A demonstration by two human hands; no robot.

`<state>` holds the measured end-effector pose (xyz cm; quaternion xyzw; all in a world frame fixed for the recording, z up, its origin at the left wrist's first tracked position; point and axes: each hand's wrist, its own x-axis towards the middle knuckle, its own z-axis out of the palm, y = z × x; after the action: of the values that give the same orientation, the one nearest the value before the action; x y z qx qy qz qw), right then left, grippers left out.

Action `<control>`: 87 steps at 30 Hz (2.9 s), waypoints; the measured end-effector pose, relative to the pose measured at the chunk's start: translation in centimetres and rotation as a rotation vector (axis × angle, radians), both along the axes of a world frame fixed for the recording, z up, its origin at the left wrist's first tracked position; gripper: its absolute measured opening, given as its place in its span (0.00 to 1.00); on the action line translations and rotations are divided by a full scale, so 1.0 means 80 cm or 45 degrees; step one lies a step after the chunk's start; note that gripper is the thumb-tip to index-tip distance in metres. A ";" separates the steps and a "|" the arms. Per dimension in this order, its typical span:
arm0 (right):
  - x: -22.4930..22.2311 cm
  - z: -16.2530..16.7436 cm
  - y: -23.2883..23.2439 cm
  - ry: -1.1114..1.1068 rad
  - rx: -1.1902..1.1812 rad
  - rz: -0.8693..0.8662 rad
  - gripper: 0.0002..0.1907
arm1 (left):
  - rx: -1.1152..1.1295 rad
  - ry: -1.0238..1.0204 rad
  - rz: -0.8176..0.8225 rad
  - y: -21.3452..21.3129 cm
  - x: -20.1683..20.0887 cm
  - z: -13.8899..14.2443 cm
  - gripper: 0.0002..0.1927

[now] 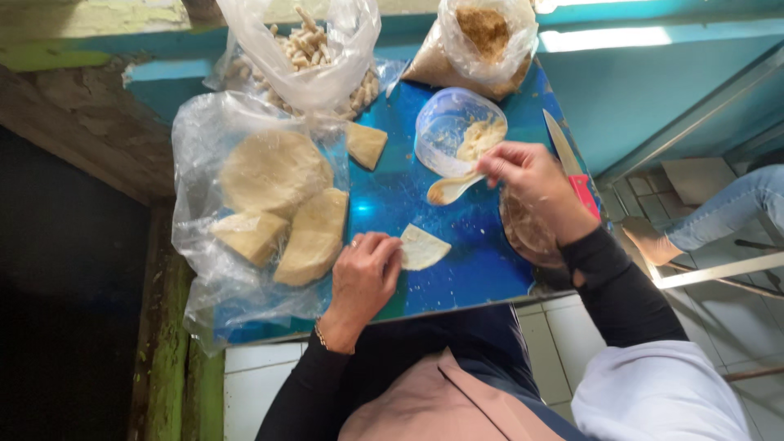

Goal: The person folds filled pastry wrappers at a table. They pinch filling from a plastic container, place it onto a square wrapper, fold the wrapper over the filling, press the edges closed, and set the finished piece aside, repeating the cycle.

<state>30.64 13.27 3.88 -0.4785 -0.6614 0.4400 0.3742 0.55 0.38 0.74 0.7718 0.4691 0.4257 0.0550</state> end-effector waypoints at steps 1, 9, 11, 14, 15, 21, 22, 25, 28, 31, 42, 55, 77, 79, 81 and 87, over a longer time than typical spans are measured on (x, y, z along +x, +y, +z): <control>-0.005 -0.005 -0.021 0.064 -0.039 0.072 0.08 | -0.010 -0.016 0.009 -0.001 0.001 -0.002 0.05; -0.048 -0.034 -0.074 -0.124 0.118 0.002 0.07 | 0.033 -0.052 0.000 0.006 0.001 -0.004 0.07; -0.050 -0.031 -0.081 -0.194 0.247 -0.026 0.06 | 0.030 -0.033 -0.033 0.004 0.002 -0.004 0.09; -0.055 -0.023 -0.088 -0.329 0.562 0.001 0.04 | 0.028 -0.008 -0.110 0.001 0.002 -0.002 0.11; -0.057 -0.019 -0.090 -0.386 0.669 0.020 0.04 | 0.033 -0.001 -0.143 0.001 0.002 0.000 0.12; -0.063 0.001 -0.103 -0.518 1.036 0.140 0.06 | 0.011 0.110 -0.183 -0.001 0.006 0.004 0.17; -0.064 0.004 -0.104 -0.527 1.070 0.150 0.07 | 0.018 0.121 -0.186 -0.001 0.007 0.005 0.17; -0.064 0.014 -0.107 -0.567 1.139 0.200 0.07 | 0.039 0.162 -0.203 0.000 0.007 0.004 0.17; -0.063 0.021 -0.110 -0.609 1.171 0.203 0.07 | 0.055 0.183 -0.220 -0.001 0.007 0.002 0.15; -0.061 0.023 -0.115 -0.624 1.217 0.189 0.07 | 0.045 0.135 -0.218 0.000 0.006 -0.001 0.12; -0.053 0.011 -0.121 -0.576 1.275 0.178 0.09 | -0.001 0.211 -0.121 0.001 0.009 -0.001 0.14; -0.038 0.008 -0.089 -0.048 0.740 -0.078 0.03 | 0.019 0.188 -0.149 0.000 0.009 -0.001 0.13; -0.048 0.014 -0.006 -0.717 1.056 -0.120 0.04 | -0.029 0.105 0.070 -0.004 -0.001 -0.006 0.06; -0.064 0.003 -0.090 -0.837 0.792 -0.033 0.06 | -0.026 0.120 0.159 -0.007 -0.001 -0.008 0.06; -0.080 -0.009 -0.131 -0.808 0.767 -0.070 0.07 | 0.002 0.138 0.201 -0.011 0.001 -0.009 0.07; -0.098 -0.033 -0.139 -0.695 0.608 -0.221 0.06 | -0.159 0.080 0.231 -0.010 0.011 -0.008 0.06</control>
<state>22.79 2.14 1.27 -0.5317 -0.7778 0.0960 0.3210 1.42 -0.38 0.08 0.7342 0.5641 0.3745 0.0497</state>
